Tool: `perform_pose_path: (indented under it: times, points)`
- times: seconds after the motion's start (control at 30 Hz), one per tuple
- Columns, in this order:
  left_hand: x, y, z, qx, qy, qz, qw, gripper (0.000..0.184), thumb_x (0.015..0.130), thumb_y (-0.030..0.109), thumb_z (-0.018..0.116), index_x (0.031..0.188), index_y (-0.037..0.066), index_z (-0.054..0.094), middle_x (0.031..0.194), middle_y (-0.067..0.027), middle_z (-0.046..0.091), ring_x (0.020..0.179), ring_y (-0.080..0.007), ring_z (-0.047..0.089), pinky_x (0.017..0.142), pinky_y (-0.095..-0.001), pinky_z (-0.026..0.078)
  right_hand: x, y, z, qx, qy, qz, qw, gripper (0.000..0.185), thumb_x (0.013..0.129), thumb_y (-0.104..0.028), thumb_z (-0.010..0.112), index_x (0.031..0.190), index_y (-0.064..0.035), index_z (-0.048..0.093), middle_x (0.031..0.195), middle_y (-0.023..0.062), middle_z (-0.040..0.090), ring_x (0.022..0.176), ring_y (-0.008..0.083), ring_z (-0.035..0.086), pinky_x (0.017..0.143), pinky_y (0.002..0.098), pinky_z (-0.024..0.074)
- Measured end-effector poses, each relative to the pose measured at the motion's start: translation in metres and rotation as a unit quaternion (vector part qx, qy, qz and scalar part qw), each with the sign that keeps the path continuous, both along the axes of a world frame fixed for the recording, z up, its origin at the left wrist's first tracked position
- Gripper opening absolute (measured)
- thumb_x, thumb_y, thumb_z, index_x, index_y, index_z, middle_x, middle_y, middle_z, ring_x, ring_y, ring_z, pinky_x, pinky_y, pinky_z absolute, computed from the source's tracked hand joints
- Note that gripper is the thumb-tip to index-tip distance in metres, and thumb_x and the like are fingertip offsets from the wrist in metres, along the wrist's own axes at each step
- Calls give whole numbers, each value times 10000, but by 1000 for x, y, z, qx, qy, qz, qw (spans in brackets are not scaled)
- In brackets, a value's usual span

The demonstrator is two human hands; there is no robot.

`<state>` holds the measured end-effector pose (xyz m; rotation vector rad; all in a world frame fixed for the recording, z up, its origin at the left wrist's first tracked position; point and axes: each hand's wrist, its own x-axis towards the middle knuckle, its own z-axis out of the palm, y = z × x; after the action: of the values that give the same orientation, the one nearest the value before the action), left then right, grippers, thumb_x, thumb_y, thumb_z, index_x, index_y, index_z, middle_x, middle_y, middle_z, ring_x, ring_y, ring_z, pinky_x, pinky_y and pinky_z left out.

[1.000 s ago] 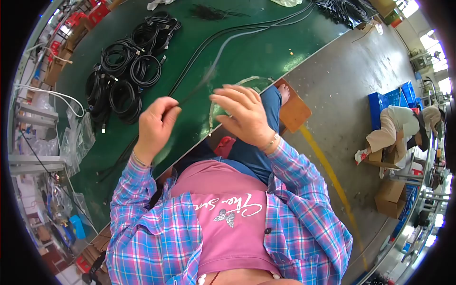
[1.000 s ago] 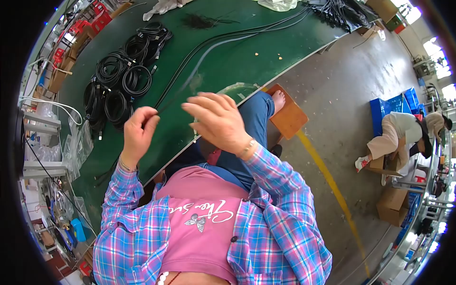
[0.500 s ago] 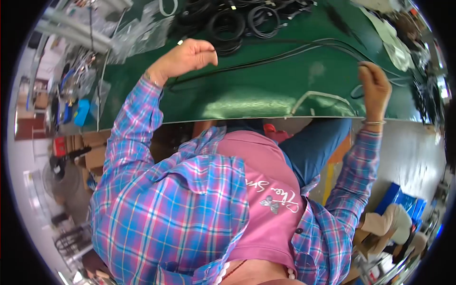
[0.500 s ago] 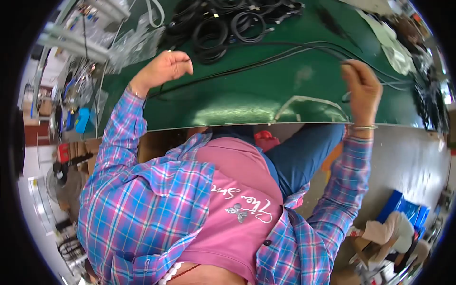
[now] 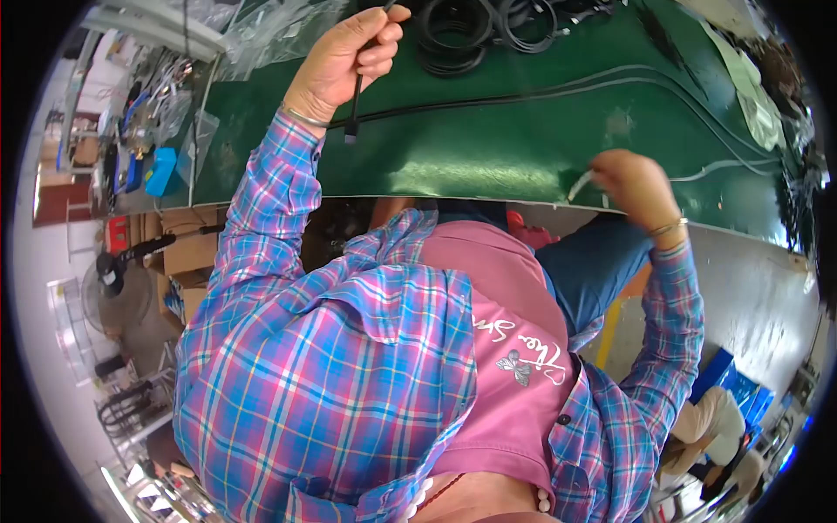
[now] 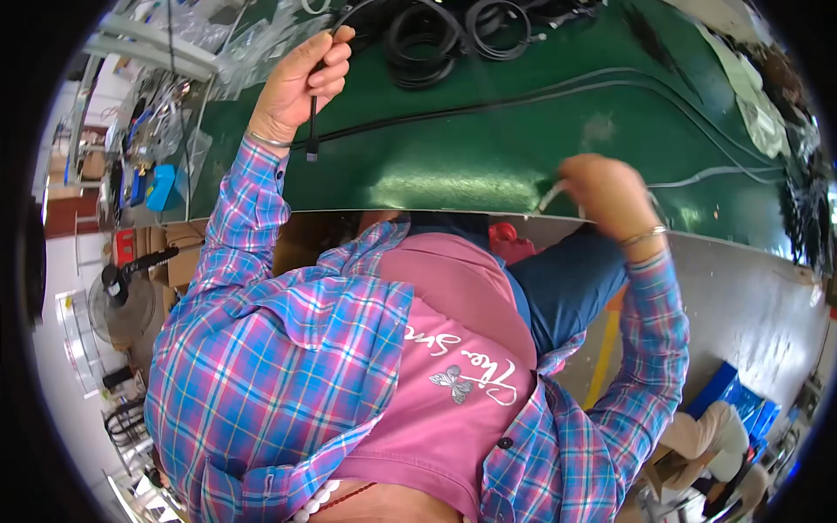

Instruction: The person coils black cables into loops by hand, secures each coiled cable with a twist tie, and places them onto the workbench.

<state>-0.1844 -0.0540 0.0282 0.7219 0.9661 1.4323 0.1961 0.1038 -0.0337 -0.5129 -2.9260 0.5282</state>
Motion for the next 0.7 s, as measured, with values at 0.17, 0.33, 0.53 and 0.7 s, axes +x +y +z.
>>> perform_pose_path:
  times: [0.17,0.33,0.53,0.7]
  points:
    - [108,38,-28,-88,155,-143,974,348,967,344,480,989,9,571,769,-18,598,653,-102,597,628,-205,474,-29,-43,45,-120,148,109,976,152,788,-214,650,852,-83,608,739,78,569,692,287,583,580,383,456]
    - [147,38,-39,-112,81,-293,946,359,973,359,462,939,9,536,584,-5,488,480,-72,462,553,-218,430,-6,11,50,-25,219,29,975,157,773,-221,690,845,-90,639,730,67,576,675,265,580,572,355,459]
    - [104,10,-46,-95,-41,-315,943,372,895,332,615,992,-19,536,593,40,395,425,-7,299,382,-161,244,72,99,13,-56,297,-175,937,163,855,-148,645,938,-11,674,855,67,664,765,145,607,709,231,472]
    - [76,8,-42,-27,-170,-136,976,257,960,296,506,914,48,458,568,68,381,384,-12,326,353,-178,304,95,120,-37,-52,152,-302,940,236,846,-262,648,952,-56,692,804,120,667,729,196,631,698,285,487]
